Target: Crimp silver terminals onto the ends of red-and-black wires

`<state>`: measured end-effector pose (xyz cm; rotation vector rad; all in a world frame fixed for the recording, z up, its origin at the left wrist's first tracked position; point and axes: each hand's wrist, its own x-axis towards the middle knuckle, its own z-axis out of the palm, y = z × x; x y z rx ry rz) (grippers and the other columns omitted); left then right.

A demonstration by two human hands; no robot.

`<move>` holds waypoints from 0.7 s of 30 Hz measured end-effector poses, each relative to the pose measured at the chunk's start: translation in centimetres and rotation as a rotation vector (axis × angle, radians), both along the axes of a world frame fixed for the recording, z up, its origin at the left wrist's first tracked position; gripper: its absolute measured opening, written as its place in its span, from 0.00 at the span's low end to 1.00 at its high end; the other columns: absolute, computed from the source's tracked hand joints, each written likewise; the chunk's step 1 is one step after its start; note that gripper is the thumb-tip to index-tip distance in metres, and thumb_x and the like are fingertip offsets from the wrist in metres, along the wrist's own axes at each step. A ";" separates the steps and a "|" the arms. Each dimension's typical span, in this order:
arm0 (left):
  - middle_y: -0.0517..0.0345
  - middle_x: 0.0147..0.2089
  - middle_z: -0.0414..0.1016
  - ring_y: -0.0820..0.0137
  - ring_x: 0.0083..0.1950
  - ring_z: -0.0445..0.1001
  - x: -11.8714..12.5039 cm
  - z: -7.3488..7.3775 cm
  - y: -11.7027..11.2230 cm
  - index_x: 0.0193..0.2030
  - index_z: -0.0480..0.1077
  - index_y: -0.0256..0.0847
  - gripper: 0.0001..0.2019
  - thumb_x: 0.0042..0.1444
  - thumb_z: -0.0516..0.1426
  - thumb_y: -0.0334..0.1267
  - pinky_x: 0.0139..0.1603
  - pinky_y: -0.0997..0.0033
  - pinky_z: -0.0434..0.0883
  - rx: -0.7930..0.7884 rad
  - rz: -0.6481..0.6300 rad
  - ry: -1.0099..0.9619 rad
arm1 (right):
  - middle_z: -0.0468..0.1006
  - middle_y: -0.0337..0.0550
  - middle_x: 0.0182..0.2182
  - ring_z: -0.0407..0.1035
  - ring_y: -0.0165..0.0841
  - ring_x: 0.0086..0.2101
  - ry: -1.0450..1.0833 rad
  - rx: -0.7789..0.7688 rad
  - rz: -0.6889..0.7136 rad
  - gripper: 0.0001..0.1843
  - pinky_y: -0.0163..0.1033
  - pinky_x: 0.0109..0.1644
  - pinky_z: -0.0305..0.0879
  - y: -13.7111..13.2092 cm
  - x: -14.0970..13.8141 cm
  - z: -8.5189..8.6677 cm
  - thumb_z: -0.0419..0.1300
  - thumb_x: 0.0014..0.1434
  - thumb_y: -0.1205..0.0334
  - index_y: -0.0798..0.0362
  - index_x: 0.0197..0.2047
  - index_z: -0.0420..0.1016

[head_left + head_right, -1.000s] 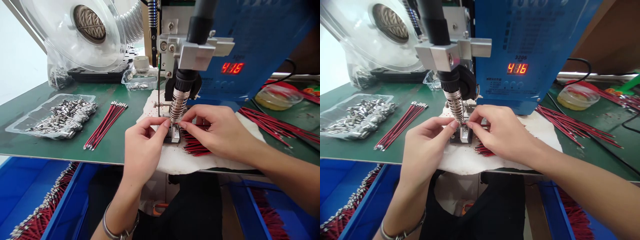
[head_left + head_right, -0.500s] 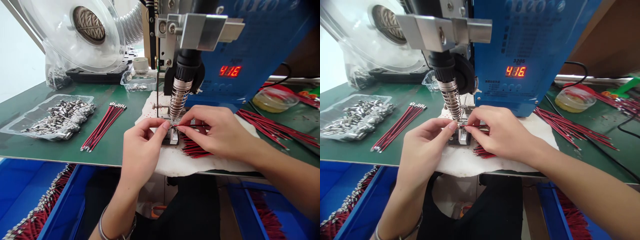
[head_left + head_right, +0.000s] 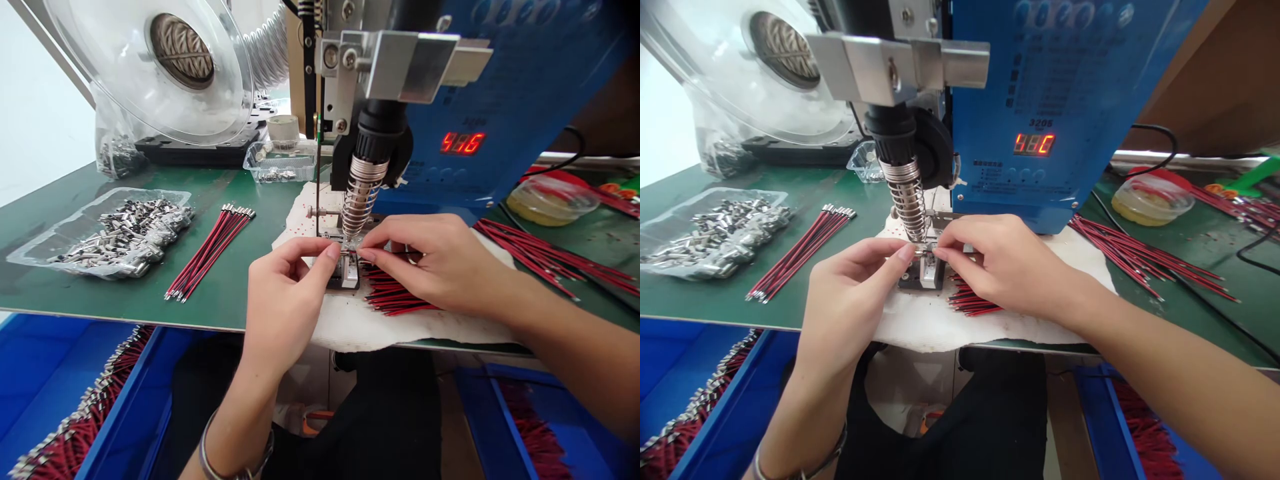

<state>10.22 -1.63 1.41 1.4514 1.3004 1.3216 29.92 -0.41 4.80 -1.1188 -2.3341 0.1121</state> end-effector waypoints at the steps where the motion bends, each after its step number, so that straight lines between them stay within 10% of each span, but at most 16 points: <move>1: 0.54 0.35 0.80 0.69 0.32 0.73 0.0 0.0 0.0 0.35 0.81 0.40 0.11 0.55 0.65 0.46 0.26 0.75 0.64 0.003 -0.001 0.006 | 0.82 0.39 0.33 0.71 0.31 0.27 0.000 0.000 0.010 0.07 0.39 0.33 0.63 0.0 0.0 0.0 0.58 0.66 0.61 0.49 0.40 0.77; 21: 0.59 0.33 0.75 0.73 0.32 0.69 0.3 0.0 0.1 0.36 0.77 0.41 0.11 0.59 0.62 0.48 0.26 0.77 0.62 0.053 0.007 -0.002 | 0.82 0.42 0.36 0.75 0.32 0.35 -0.018 0.042 0.096 0.07 0.37 0.37 0.65 0.3 0.4 -0.1 0.56 0.65 0.67 0.54 0.41 0.77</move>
